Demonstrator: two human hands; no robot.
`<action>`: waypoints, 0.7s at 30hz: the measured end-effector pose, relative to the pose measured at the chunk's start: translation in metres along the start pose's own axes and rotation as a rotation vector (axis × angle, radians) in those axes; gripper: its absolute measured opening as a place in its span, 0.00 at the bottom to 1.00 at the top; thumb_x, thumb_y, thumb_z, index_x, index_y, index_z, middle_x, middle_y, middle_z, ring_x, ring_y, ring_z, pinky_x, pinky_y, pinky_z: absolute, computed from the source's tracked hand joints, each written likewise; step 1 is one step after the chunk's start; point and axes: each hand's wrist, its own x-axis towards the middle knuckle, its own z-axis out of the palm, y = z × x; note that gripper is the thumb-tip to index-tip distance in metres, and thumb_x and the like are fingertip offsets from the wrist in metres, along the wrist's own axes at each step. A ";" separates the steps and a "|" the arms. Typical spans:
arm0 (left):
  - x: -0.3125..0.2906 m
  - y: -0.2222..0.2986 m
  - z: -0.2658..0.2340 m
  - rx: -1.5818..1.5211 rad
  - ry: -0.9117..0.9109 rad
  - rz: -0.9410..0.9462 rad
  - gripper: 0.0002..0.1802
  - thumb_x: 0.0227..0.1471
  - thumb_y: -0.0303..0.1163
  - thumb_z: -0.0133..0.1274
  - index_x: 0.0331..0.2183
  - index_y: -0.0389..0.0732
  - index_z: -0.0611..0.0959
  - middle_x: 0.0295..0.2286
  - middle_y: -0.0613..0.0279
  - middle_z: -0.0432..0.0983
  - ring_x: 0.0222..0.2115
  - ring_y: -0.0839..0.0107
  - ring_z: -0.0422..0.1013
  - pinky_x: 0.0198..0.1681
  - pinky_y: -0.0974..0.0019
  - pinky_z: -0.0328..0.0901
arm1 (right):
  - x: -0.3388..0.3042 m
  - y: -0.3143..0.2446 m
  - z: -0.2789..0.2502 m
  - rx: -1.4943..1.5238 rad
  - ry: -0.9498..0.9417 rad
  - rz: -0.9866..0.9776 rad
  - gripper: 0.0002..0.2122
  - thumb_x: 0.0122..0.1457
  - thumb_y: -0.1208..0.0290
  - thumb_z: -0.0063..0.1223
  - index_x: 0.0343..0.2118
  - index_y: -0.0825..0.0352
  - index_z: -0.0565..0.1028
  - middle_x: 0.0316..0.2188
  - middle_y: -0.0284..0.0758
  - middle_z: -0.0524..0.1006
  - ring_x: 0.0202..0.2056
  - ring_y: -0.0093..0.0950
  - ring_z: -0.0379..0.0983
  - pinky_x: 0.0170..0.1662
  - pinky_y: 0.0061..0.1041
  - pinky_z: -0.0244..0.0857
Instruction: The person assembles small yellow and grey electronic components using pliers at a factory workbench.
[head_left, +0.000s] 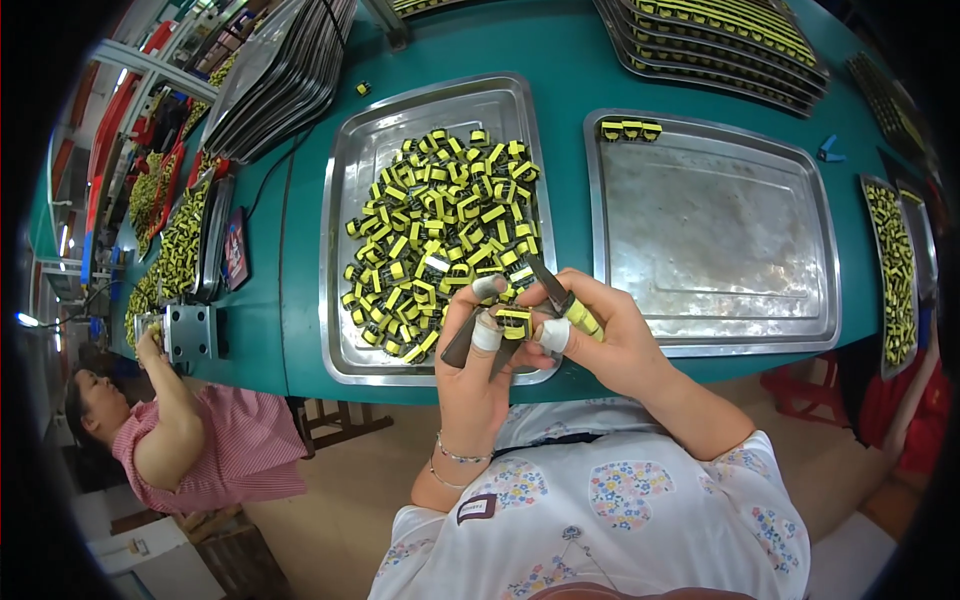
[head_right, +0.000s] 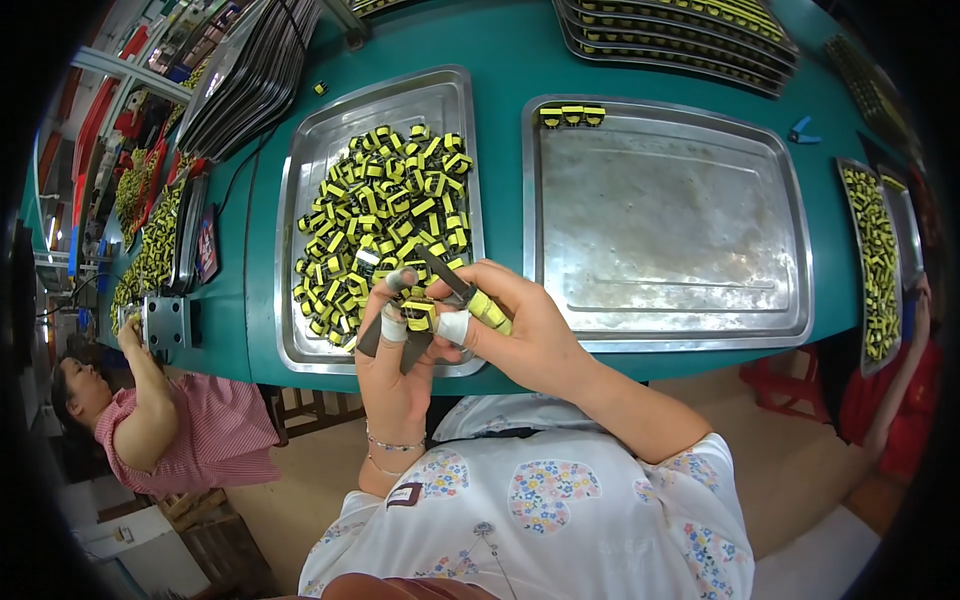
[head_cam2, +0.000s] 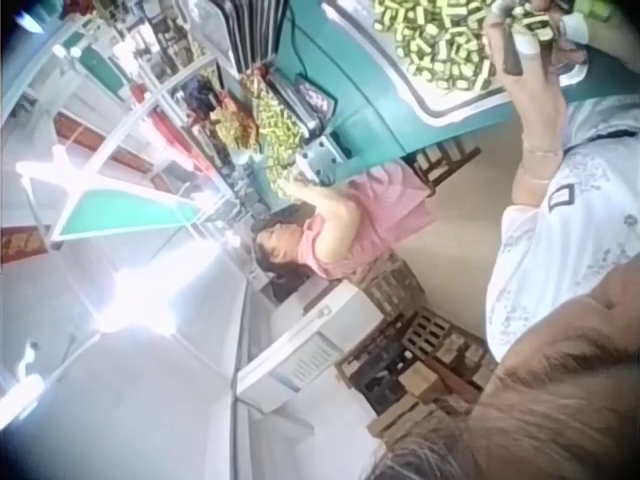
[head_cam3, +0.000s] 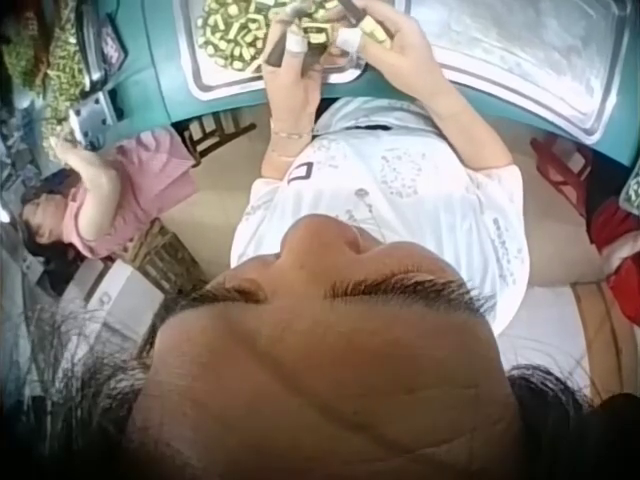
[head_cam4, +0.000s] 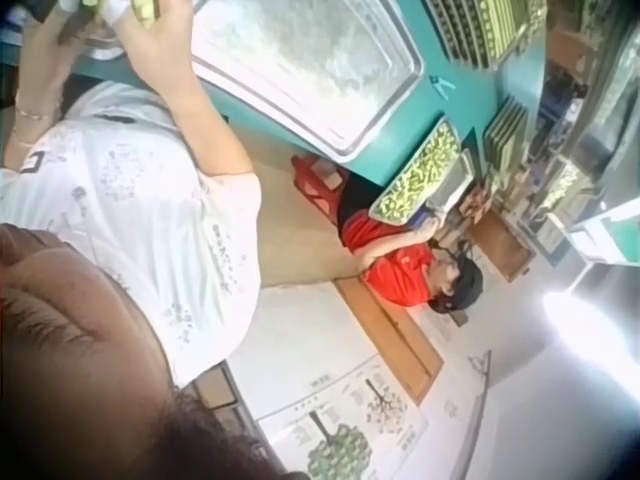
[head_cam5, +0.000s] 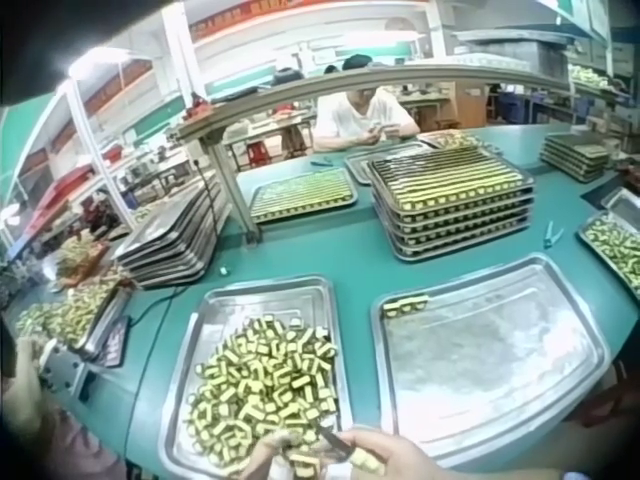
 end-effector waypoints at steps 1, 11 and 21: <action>0.000 0.000 -0.001 -0.009 -0.017 -0.008 0.25 0.59 0.41 0.46 0.50 0.33 0.66 0.33 0.54 0.74 0.27 0.72 0.75 0.27 0.69 0.75 | 0.001 0.003 -0.001 -0.035 -0.002 -0.034 0.13 0.58 0.71 0.54 0.44 0.70 0.72 0.36 0.33 0.72 0.39 0.20 0.71 0.42 0.21 0.65; 0.002 -0.003 -0.004 -0.096 -0.064 0.022 0.23 0.59 0.38 0.48 0.50 0.34 0.66 0.36 0.53 0.75 0.33 0.72 0.74 0.35 0.66 0.75 | 0.003 0.000 -0.009 -0.458 0.042 -0.312 0.13 0.52 0.73 0.56 0.41 0.69 0.74 0.32 0.37 0.73 0.36 0.30 0.72 0.40 0.26 0.65; 0.001 -0.006 -0.007 0.050 0.034 0.173 0.21 0.54 0.32 0.55 0.47 0.34 0.70 0.39 0.53 0.73 0.34 0.72 0.72 0.36 0.67 0.74 | -0.002 -0.017 -0.015 -1.010 0.066 -0.414 0.16 0.40 0.77 0.58 0.37 0.65 0.75 0.27 0.35 0.70 0.32 0.35 0.69 0.35 0.32 0.63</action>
